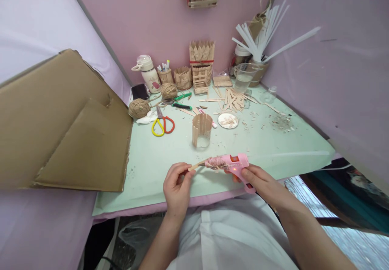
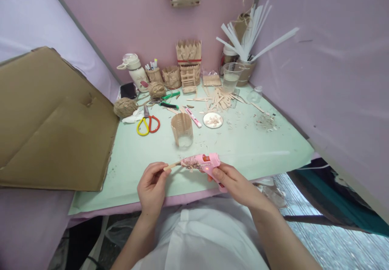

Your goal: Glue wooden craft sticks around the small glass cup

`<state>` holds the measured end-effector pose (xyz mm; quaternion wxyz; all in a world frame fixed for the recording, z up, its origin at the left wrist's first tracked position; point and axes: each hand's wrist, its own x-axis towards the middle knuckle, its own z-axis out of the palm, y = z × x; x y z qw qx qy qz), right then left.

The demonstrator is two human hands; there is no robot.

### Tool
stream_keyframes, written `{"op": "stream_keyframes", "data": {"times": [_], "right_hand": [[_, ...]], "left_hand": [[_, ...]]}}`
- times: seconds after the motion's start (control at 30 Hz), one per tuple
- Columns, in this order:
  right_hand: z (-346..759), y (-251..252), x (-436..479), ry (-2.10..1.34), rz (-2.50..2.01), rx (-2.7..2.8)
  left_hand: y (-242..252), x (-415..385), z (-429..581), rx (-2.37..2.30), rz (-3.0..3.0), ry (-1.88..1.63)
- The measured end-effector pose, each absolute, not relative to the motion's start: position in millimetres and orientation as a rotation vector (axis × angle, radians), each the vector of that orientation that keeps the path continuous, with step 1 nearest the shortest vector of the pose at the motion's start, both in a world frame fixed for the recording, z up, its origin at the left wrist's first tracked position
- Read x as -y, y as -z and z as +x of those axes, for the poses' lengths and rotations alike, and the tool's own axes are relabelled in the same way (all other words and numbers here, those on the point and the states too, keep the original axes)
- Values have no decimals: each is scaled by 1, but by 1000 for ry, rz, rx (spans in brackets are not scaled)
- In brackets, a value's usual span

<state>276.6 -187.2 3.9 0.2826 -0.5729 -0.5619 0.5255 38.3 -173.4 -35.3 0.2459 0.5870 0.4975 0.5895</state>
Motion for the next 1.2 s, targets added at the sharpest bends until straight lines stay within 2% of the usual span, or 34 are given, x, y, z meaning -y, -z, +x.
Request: {"op": "stream_keyframes", "data": {"times": [1.2], "right_hand": [[280, -16, 189, -1277, -1685, 1434]], "left_hand": [[39, 174, 38, -1399, 1586, -1610]]}}
